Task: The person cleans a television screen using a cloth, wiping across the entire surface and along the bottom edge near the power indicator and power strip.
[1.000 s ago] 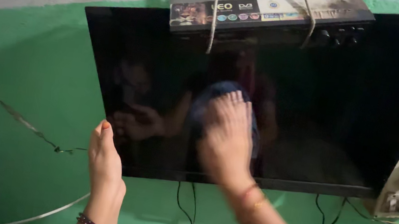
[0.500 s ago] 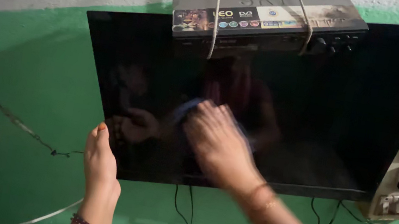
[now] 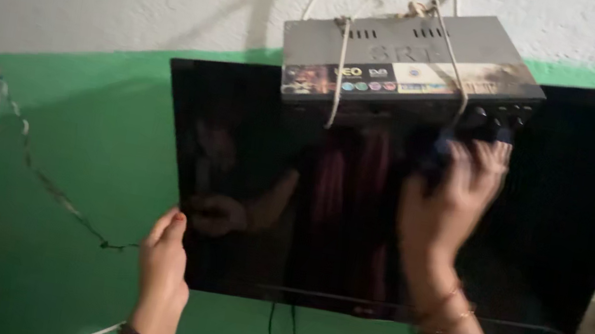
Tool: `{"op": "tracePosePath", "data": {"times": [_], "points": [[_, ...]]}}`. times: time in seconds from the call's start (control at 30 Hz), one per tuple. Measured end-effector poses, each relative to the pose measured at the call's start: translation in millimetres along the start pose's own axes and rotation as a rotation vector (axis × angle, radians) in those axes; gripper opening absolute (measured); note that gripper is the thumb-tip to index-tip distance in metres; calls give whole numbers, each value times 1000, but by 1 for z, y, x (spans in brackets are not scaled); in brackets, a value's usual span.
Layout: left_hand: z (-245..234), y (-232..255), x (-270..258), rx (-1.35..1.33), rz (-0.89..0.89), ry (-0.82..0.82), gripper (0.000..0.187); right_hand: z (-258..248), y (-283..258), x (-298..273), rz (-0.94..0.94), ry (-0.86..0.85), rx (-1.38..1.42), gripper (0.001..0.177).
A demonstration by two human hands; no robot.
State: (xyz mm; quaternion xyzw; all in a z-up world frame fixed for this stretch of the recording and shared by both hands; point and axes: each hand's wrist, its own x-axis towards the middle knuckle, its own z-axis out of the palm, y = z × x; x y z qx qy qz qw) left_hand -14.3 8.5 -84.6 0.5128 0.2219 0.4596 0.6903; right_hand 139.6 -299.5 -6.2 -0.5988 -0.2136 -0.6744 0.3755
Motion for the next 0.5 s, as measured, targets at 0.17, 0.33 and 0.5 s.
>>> {"op": "tracePosePath", "data": {"times": [0.17, 0.33, 0.5], "points": [[-2, 6, -7, -38, 68, -65, 47, 31, -91, -9, -208, -200, 95, 55], [-2, 12, -17, -30, 156, -81, 47, 57, -164, -10, -504, -429, 284, 70], [-4, 3, -9, -171, 175, -189, 46, 93, -195, 20, -749, -380, 270, 46]]}}
